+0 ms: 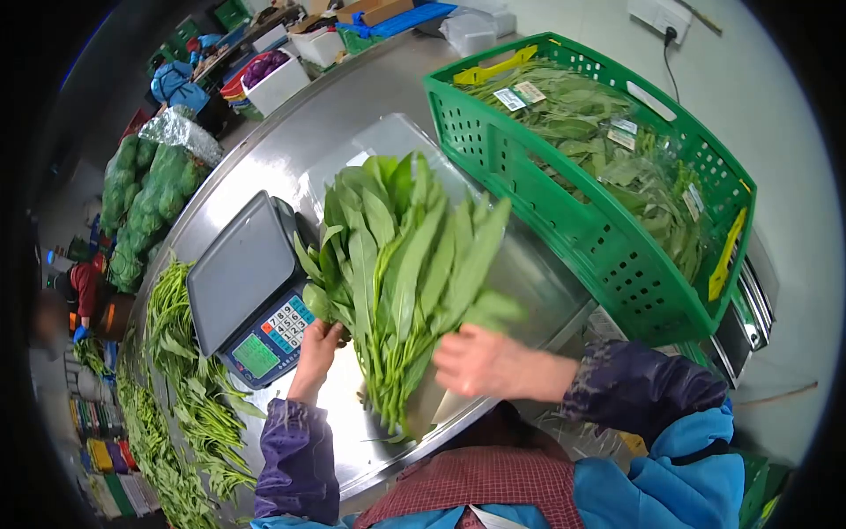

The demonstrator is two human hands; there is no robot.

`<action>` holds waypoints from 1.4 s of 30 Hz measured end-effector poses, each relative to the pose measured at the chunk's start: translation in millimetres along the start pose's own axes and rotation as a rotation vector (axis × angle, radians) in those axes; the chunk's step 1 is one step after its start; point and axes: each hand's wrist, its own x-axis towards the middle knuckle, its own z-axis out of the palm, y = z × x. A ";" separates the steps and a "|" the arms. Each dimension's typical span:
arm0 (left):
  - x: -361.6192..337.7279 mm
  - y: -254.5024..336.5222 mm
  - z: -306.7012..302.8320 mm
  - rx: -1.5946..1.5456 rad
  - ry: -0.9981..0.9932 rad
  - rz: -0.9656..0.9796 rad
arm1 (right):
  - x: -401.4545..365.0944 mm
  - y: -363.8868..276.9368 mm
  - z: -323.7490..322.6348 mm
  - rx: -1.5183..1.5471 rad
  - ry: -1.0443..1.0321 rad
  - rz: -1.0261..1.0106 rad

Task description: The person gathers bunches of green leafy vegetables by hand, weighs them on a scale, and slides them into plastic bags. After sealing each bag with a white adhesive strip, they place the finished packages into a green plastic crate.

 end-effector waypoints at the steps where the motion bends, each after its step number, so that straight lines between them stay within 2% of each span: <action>1: -4.6 7.3 -3.3 0.034 -0.031 0.009 | 3.3 -16.3 -3.3 -0.009 -0.001 0.010; 3: -10.1 10.7 -6.9 0.071 -0.071 0.023 | 9.5 -44.9 -9.4 0.107 0.011 0.013; 6: -19.2 9.2 -1.3 0.097 -0.172 0.045 | 12.6 -76.3 -16.2 0.134 -0.093 0.018; 8: -25.8 12.4 7.1 0.085 -0.222 0.075 | 9.6 -91.2 -15.3 0.145 -0.090 0.042; 9: -21.5 -4.6 13.8 0.151 -0.231 0.184 | 5.2 -99.2 -11.8 0.154 -0.104 0.052; 10: -27.0 -13.8 20.8 0.146 -0.247 0.176 | 1.4 -107.6 -10.4 0.168 -0.118 0.060; 12: -54.3 1.5 54.4 0.542 -0.231 0.425 | -8.6 -115.1 -14.3 0.407 -0.256 0.172; 14: -79.3 -5.8 87.2 0.532 -0.373 0.679 | -13.1 -113.3 -21.5 0.560 -0.607 0.309; 16: -106.5 10.4 103.0 0.653 -0.504 0.770 | -3.8 -94.2 -39.1 0.848 -0.681 0.336; 18: -114.5 3.1 102.4 0.118 -0.551 0.674 | 13.4 -72.4 -51.5 0.873 -0.291 0.533; 19: -117.3 -10.7 105.2 0.890 -0.544 0.827 | 15.7 -57.2 -46.3 0.708 -0.321 0.602; 20: -118.6 -0.9 100.5 0.889 -0.547 0.816 | 15.8 -45.3 -37.0 0.539 -0.345 0.663; 21: -114.6 21.1 93.1 0.719 -0.609 0.751 | 2.3 -38.2 -13.6 0.545 -0.346 0.660; 22: -111.0 32.4 85.9 0.550 -0.664 0.687 | -21.8 -30.9 20.0 0.872 -0.574 0.774; 23: -108.2 28.4 74.9 0.444 -0.521 0.933 | -37.6 -27.1 36.2 1.201 -0.806 0.875; 24: -112.0 34.6 57.6 0.446 -0.516 0.934 | -43.0 -29.0 33.0 1.198 -0.806 0.870; 26: -137.0 52.0 25.3 0.457 -0.624 0.780 | -48.8 -44.2 23.7 1.378 -0.723 0.793; 27: -144.3 45.7 23.1 0.459 -0.627 0.774 | -42.7 -49.5 11.8 1.376 -0.763 0.893; 28: -149.2 37.2 23.9 0.571 -0.644 0.814 | -45.4 -56.1 10.3 1.378 -0.765 0.889; 30: -143.7 29.2 30.0 0.686 -0.642 0.852 | -52.8 -69.7 5.8 1.117 -0.649 0.775; 32: -120.8 29.8 39.1 0.796 -0.545 0.862 | -39.9 -82.0 -11.1 0.843 -0.796 0.727; 33: -105.9 22.8 46.6 0.730 -0.484 0.898 | -36.3 -85.0 -16.0 0.739 -0.848 0.775; 34: -93.4 24.7 50.6 0.734 -0.475 0.908 | -36.3 -81.9 -15.5 0.727 -0.842 0.772; 36: -64.7 33.5 57.5 0.597 -0.493 0.849 | -40.8 -69.2 -12.2 0.913 -0.747 1.059; 37: -47.0 34.5 62.4 0.603 -0.481 0.862 | -45.7 -61.9 -12.4 0.985 -0.677 1.088; 38: -26.8 33.7 68.2 0.410 -0.392 0.700 | -54.5 -56.5 -12.1 0.972 -0.669 1.079; 39: -4.9 33.8 73.3 0.216 -0.305 0.537 | -65.9 -54.3 -11.5 1.040 -0.571 1.109; 40: 21.7 36.1 72.4 0.189 -0.209 0.477 | -76.3 -52.7 -12.1 1.108 -0.468 1.138; 42: 69.0 25.6 77.2 0.459 -0.100 0.545 | -91.2 -49.0 -21.7 1.149 -0.400 1.177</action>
